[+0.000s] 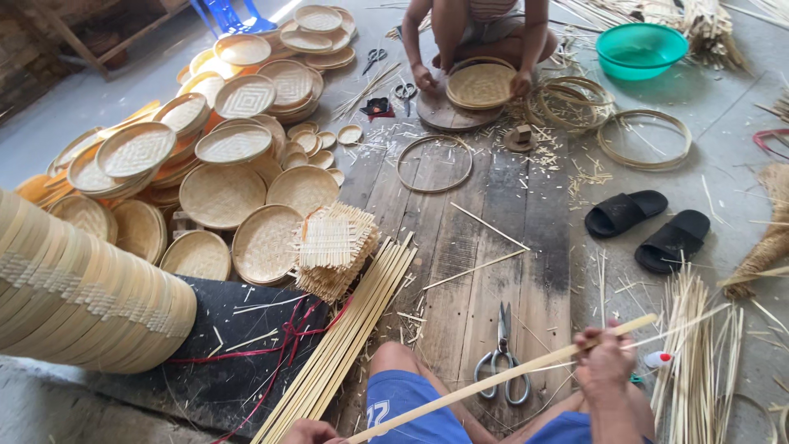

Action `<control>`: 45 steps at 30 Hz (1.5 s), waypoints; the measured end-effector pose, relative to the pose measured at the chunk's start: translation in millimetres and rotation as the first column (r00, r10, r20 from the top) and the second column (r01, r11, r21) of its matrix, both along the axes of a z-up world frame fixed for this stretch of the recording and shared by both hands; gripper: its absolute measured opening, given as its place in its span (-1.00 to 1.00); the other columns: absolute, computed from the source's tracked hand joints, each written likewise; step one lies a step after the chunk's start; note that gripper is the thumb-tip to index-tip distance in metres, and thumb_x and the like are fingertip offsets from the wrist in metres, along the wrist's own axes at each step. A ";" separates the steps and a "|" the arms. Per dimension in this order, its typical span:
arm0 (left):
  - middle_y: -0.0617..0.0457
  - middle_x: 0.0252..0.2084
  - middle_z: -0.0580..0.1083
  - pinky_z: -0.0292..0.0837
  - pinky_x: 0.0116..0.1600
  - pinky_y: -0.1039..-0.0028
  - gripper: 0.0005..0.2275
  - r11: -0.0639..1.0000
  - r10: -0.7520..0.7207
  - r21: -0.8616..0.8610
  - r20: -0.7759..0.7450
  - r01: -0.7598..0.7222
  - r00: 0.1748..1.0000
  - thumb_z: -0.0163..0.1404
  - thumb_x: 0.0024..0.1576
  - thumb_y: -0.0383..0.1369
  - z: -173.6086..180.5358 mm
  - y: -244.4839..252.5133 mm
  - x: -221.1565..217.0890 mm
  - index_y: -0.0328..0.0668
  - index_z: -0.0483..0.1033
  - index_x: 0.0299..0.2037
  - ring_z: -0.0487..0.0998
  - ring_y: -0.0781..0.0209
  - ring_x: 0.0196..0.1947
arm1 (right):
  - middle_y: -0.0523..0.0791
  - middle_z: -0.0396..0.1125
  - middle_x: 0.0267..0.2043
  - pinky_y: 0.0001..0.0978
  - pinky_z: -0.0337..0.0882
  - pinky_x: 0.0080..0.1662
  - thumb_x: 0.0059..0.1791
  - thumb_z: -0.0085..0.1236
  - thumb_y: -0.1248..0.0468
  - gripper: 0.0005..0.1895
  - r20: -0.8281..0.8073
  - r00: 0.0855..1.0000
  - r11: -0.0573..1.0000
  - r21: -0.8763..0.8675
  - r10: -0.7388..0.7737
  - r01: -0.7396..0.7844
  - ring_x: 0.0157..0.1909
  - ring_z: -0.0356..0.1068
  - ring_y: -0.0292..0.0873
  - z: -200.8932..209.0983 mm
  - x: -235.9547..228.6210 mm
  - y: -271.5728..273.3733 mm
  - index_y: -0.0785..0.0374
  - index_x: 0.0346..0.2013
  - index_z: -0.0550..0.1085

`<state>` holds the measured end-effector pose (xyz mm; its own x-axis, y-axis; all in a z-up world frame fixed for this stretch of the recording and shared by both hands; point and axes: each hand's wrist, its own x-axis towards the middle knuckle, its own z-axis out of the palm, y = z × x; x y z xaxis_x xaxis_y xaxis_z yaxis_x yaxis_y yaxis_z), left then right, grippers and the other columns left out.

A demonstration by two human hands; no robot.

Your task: The person constructs a circular bamboo frame by bending a bamboo strip into a hoop, securing the overlapping ends with a small bamboo connector, and trimming excess material with shears while sitting on the floor surrounded by completed trays.

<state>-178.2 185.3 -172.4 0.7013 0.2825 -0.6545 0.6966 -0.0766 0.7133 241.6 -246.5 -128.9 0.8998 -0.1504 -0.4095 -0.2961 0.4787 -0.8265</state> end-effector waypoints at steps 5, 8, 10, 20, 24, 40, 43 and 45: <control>-0.07 -0.39 0.60 0.45 -0.29 0.50 -0.75 0.961 0.269 0.099 -0.112 -0.258 0.957 0.28 0.09 -0.38 13.9 30.4 -26.0 -0.38 0.65 -0.10 0.57 0.27 -0.40 | -0.09 0.49 -0.13 -0.58 0.39 -0.47 0.26 -0.19 0.35 -0.57 0.178 0.968 0.982 -0.033 -0.177 0.186 -0.32 0.50 -0.29 15.9 33.8 -99.9 0.11 0.45 0.15; -0.14 -0.34 0.59 0.45 -0.27 0.45 -0.73 0.871 0.489 0.150 -0.158 -0.468 0.858 0.28 0.08 -0.40 37.1 51.4 -27.6 -0.37 0.61 -0.06 0.57 0.20 -0.37 | -0.01 0.49 -0.05 -0.53 0.35 -0.48 0.20 -0.10 0.49 -0.34 0.313 0.910 0.939 -0.121 -0.271 0.322 -0.33 0.51 -0.23 21.2 32.2 -138.1 0.13 0.57 0.00; -0.19 -0.31 0.59 0.46 -0.25 0.41 -0.71 0.783 0.622 0.169 -0.170 -0.599 0.764 0.27 0.08 -0.41 46.4 58.9 -34.2 -0.37 0.59 -0.03 0.57 0.16 -0.36 | -0.03 0.51 0.04 -0.53 0.35 -0.44 0.24 -0.14 0.50 -0.35 0.388 0.874 0.913 -0.155 -0.294 0.376 -0.26 0.54 -0.23 23.1 29.6 -152.8 0.16 0.61 0.00; -0.13 -0.10 0.54 0.53 0.01 0.39 -0.66 0.466 0.851 -0.414 0.452 -0.782 0.267 0.02 0.21 -0.22 128.9 21.4 46.9 -0.37 0.52 0.03 0.62 0.13 -0.10 | -0.05 0.42 -0.06 -0.52 0.50 -0.15 0.20 0.10 0.39 -0.68 0.559 0.809 0.952 -0.306 0.181 -0.002 -0.17 0.44 -0.29 118.7 -23.9 -57.3 0.19 0.28 0.47; -0.11 -0.21 0.56 0.62 -0.13 0.33 -0.72 0.674 0.667 -0.738 0.633 0.045 0.393 0.05 0.19 -0.23 171.7 -37.6 131.5 -0.25 0.53 -0.01 0.61 0.08 -0.25 | -0.14 0.47 -0.11 -0.49 0.54 -0.32 -0.01 0.13 0.41 -0.59 0.460 0.629 0.719 -0.652 0.627 -0.240 -0.31 0.44 -0.27 153.3 -65.3 -0.5 0.08 0.13 0.52; 0.03 -0.43 0.61 0.48 -0.44 0.61 -0.71 0.762 -0.567 -0.211 0.241 0.612 0.788 0.17 0.18 -0.16 230.1 -162.9 251.3 -0.30 0.69 -0.24 0.57 0.40 -0.53 | -0.05 0.38 -0.16 -0.22 0.51 -0.34 -0.33 0.10 0.55 -0.27 0.102 0.002 0.099 -0.975 0.995 0.198 -0.27 0.50 -0.03 169.3 -128.7 6.1 0.04 0.11 0.57; 0.03 -0.44 0.60 0.47 -0.44 0.60 -0.70 0.753 -0.540 -0.266 0.272 0.601 0.797 0.20 0.19 -0.18 219.6 -164.3 245.1 -0.35 0.68 -0.25 0.57 0.39 -0.52 | -0.14 0.47 -0.16 -0.29 0.54 -0.33 -0.30 0.12 0.53 -0.50 0.242 0.031 0.239 -0.968 0.970 0.075 -0.27 0.56 -0.13 161.8 -125.6 -1.1 0.09 -0.12 0.60; 0.03 -0.44 0.59 0.50 -0.42 0.59 -0.72 0.756 -0.512 -0.325 0.247 0.568 0.823 0.21 0.19 -0.21 207.0 -165.8 241.2 -0.36 0.64 -0.24 0.58 0.36 -0.52 | -0.14 0.49 -0.18 -0.32 0.55 -0.35 -0.30 0.17 0.50 -0.57 0.324 0.063 0.322 -0.946 0.944 0.038 -0.28 0.57 -0.14 156.1 -127.3 -4.4 0.15 -0.17 0.60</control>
<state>63.0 19.4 34.6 0.7509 -0.4119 -0.5163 0.5153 -0.1235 0.8481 114.4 -250.9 27.2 0.4590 0.7716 0.4403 0.8238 -0.1840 -0.5362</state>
